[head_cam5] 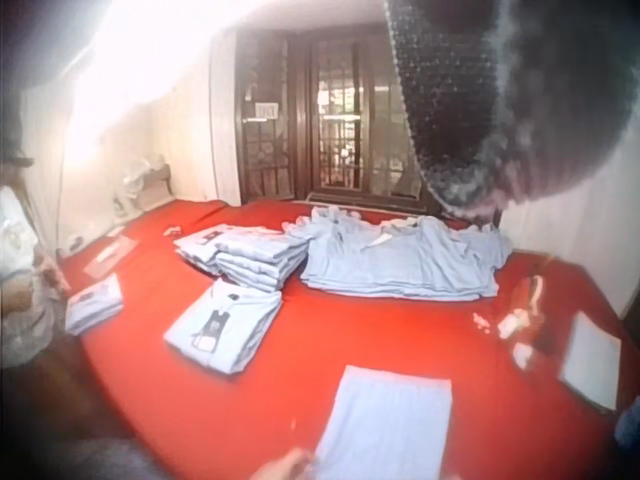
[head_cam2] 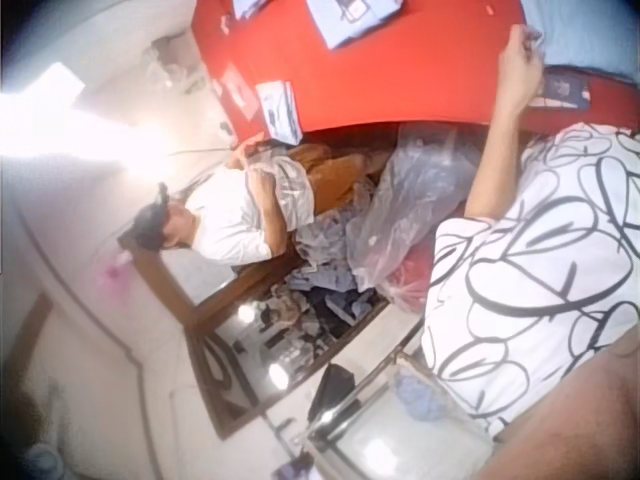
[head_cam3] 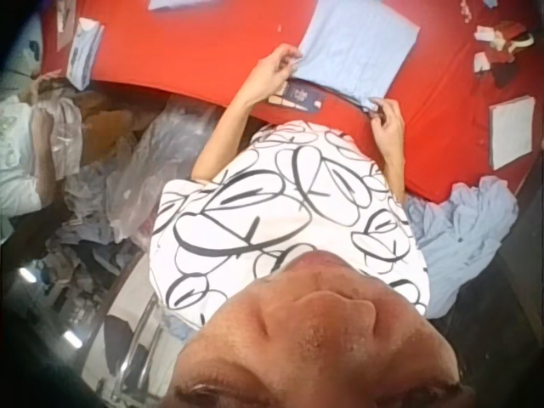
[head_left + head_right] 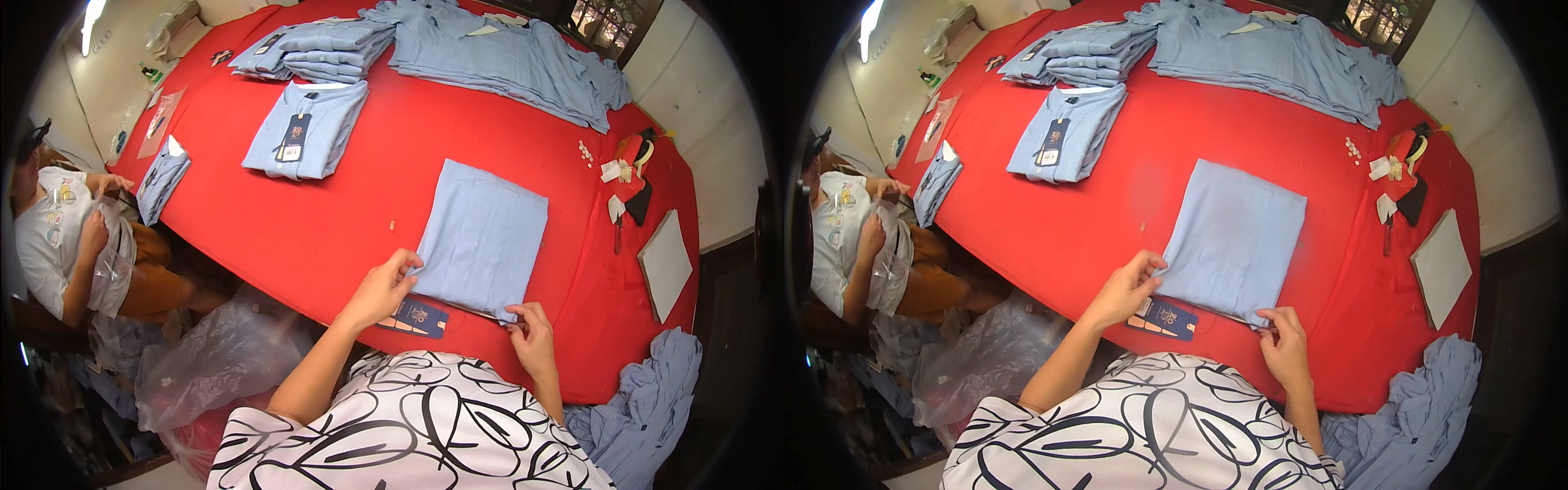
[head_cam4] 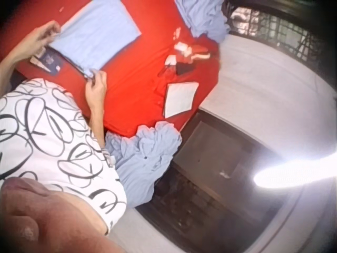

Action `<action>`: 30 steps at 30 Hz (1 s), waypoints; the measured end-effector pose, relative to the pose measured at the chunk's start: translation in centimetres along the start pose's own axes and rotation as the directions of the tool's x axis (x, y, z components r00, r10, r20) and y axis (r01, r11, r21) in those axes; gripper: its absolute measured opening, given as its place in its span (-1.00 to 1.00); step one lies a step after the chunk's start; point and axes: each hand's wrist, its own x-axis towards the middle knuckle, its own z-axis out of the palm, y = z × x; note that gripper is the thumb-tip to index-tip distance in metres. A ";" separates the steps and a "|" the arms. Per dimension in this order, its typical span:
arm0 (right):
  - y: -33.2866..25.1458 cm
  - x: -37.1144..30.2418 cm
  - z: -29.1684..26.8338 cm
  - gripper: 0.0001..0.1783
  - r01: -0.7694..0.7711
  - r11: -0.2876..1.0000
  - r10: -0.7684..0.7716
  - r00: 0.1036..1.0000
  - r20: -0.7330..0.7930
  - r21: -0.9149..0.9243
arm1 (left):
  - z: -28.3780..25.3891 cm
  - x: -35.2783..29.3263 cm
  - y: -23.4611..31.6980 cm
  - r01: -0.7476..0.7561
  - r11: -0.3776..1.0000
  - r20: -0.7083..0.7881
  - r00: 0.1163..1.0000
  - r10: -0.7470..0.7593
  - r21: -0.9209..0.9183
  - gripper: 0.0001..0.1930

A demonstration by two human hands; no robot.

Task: The person folds blue shirts on a red table. They place a piece of cardboard on the back of each shirt, fold the sides and sleeves inward, and then fold the bottom up to finish the stack.

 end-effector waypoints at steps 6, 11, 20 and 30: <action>-4.7 0.5 -3.8 -0.64 0.277 0.958 -0.283 0.953 -0.108 -0.068 | -4.6 -0.6 4.0 -0.121 0.947 0.194 0.964 0.184 -0.297 -0.63; -8.9 3.3 -7.4 -0.72 0.580 0.800 -0.591 0.720 -0.365 -0.151 | -7.0 -1.6 11.1 -0.442 0.801 0.054 0.862 0.503 -0.403 -0.66; -3.8 13.5 -2.9 -0.77 0.308 0.755 -0.228 0.951 -0.209 0.579 | -6.6 10.0 6.0 -0.300 0.938 -0.044 0.954 0.296 -0.173 -0.83; 4.6 18.1 2.4 -0.83 0.169 0.948 -0.086 0.951 -0.297 0.268 | -2.4 17.9 -2.1 -0.143 0.990 -0.082 0.987 0.140 -0.021 -0.71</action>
